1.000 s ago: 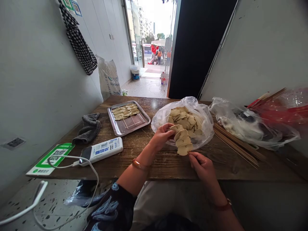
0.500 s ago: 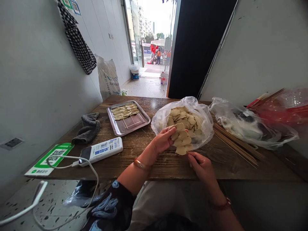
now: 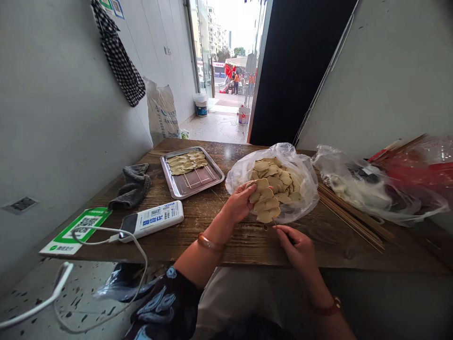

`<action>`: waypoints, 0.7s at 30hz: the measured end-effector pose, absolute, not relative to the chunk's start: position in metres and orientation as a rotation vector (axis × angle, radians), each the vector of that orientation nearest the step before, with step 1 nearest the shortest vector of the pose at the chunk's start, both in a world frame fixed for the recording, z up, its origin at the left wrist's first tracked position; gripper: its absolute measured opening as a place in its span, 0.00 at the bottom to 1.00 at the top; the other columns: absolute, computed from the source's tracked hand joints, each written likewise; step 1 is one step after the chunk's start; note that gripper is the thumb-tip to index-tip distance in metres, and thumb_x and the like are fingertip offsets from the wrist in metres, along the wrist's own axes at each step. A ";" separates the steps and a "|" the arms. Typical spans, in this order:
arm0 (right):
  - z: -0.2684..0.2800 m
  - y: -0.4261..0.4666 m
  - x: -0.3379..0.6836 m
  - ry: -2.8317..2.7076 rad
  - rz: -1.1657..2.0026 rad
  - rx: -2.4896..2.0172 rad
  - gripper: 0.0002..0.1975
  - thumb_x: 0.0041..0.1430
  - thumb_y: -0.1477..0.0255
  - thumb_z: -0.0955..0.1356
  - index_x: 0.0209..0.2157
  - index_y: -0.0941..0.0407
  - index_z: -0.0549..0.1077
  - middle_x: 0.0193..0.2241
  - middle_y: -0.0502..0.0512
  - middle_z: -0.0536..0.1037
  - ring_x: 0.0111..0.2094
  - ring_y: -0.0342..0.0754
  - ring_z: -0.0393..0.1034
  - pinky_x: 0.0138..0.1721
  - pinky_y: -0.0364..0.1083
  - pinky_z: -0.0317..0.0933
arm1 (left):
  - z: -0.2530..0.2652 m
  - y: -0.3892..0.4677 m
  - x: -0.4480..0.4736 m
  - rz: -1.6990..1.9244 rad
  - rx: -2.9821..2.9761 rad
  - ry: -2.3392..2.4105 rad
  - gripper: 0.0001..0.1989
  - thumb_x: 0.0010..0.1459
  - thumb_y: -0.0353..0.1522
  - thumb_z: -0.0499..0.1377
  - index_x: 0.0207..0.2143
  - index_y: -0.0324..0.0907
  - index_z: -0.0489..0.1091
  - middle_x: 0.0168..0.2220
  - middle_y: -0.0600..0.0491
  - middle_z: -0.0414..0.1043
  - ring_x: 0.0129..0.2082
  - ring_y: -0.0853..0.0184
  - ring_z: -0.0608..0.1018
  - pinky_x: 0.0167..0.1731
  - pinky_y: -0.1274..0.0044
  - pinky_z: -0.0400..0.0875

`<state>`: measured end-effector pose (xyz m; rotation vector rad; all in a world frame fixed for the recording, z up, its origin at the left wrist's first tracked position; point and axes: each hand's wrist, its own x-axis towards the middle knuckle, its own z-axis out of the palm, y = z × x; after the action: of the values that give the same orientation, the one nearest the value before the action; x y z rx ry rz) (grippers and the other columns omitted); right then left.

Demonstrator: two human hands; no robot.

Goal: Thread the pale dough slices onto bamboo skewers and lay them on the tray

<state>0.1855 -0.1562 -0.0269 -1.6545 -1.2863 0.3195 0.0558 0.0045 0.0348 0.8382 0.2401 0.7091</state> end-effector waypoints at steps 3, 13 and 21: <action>-0.028 -0.156 0.186 -1.283 0.338 -1.668 0.17 0.61 0.61 0.64 0.37 0.55 0.80 0.31 0.56 0.82 0.31 0.51 0.75 0.32 0.46 0.68 | 0.034 0.004 0.056 0.711 0.842 0.228 0.20 0.50 0.37 0.66 0.43 0.37 0.71 0.32 0.48 0.77 0.38 0.61 0.79 0.39 0.71 0.74; -0.026 -0.160 0.188 -1.245 0.372 -1.734 0.18 0.57 0.57 0.66 0.36 0.55 0.81 0.36 0.58 0.83 0.36 0.56 0.77 0.35 0.48 0.71 | 0.026 0.002 0.056 0.722 0.801 0.194 0.21 0.48 0.39 0.66 0.42 0.36 0.72 0.33 0.45 0.77 0.37 0.60 0.79 0.38 0.70 0.74; -0.022 -0.161 0.187 -1.324 0.377 -1.784 0.19 0.52 0.54 0.68 0.35 0.52 0.82 0.37 0.56 0.83 0.40 0.58 0.78 0.40 0.49 0.73 | 0.013 0.007 0.058 0.815 0.685 0.253 0.20 0.46 0.40 0.67 0.37 0.34 0.72 0.31 0.44 0.76 0.30 0.63 0.78 0.32 0.74 0.71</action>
<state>0.1873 -0.1612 -0.0220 -1.7842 -1.3239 0.3772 0.0579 0.0066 0.0130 0.6848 0.2531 0.8151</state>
